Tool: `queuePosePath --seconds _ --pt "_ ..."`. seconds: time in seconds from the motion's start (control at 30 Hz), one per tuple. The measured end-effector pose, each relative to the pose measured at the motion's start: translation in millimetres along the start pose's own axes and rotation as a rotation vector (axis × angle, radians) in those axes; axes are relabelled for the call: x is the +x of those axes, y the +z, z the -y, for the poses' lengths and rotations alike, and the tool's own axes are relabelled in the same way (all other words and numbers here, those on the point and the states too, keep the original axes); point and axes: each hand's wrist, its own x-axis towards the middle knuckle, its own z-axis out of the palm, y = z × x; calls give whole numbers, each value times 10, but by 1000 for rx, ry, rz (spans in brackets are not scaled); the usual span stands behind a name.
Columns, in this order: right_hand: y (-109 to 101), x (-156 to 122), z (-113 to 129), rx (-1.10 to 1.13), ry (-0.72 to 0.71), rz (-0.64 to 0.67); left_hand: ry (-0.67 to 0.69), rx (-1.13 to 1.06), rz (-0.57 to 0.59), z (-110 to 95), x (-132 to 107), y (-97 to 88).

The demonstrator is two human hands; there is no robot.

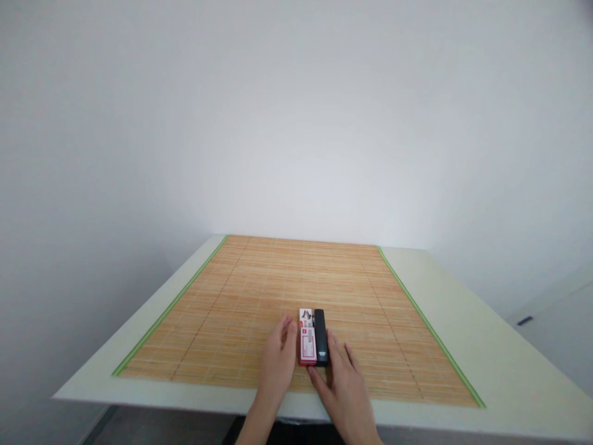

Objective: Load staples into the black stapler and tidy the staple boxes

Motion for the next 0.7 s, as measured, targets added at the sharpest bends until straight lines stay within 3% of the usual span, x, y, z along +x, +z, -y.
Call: queuePosePath --seconds 0.17,0.3,0.43,0.53,0.7 --pt "-13 7 0 27 -2 -8 -66 -117 111 124 -257 229" --pt "-26 16 -36 64 5 -3 -99 -80 113 67 -295 331" --pt "-143 32 -262 85 -3 33 -34 -58 167 -36 -290 501" --pt "-378 42 -575 82 17 65 -28 -88 250 -133 -282 799" --pt "-887 -4 -1126 76 96 117 -54 -234 346 -329 -271 1449"
